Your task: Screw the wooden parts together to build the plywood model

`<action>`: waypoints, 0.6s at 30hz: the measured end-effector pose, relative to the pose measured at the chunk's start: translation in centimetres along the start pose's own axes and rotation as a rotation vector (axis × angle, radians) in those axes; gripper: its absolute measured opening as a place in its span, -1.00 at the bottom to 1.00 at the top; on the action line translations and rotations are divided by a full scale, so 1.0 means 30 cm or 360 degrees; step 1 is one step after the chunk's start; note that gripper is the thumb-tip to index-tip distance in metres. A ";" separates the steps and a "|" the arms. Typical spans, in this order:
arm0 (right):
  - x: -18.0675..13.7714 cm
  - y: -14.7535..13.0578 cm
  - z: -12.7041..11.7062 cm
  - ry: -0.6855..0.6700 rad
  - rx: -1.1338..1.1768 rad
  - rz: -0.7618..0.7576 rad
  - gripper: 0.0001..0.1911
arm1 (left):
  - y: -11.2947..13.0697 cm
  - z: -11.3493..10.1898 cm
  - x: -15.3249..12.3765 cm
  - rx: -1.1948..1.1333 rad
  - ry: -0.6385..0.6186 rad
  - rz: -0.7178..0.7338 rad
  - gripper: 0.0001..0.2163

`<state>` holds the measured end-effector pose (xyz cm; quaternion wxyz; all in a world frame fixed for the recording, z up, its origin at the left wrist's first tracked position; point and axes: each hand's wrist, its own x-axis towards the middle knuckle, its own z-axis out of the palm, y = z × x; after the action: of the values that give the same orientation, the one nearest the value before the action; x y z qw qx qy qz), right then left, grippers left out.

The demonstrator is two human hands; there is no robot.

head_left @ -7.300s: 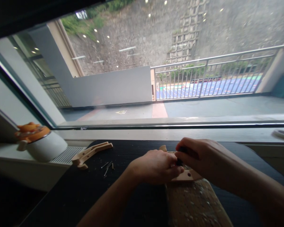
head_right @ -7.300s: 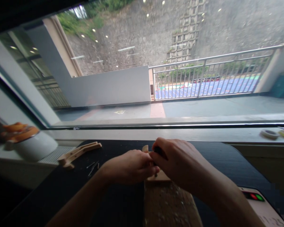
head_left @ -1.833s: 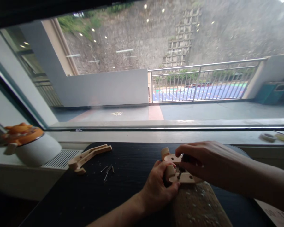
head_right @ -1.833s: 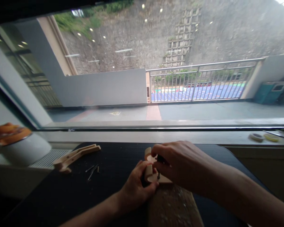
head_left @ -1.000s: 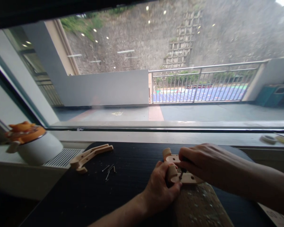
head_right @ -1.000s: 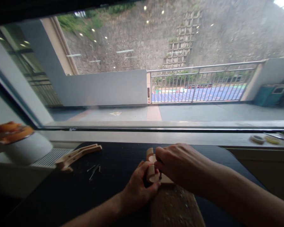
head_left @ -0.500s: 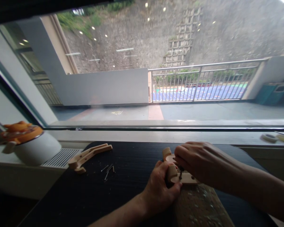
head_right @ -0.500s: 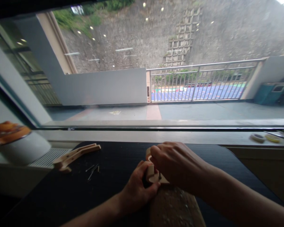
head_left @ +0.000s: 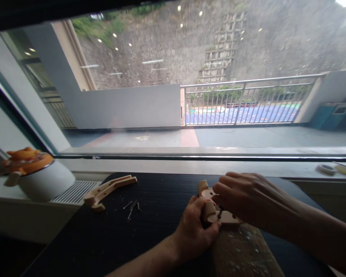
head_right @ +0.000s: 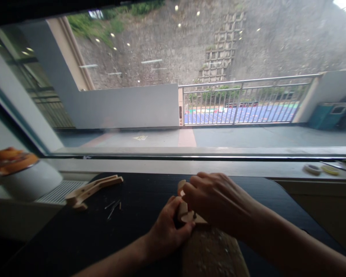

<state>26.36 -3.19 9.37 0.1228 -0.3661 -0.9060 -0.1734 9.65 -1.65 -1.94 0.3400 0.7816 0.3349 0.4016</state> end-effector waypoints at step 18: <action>0.014 -0.026 0.036 -0.0054 -0.0224 0.0530 -0.82 | 0.001 -0.002 0.004 0.0005 -0.0014 0.0009 -0.75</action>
<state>25.41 -3.03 8.37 0.1084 -0.5215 -0.8205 -0.2076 9.66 -1.57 -1.86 0.3391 0.7849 0.3318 0.3986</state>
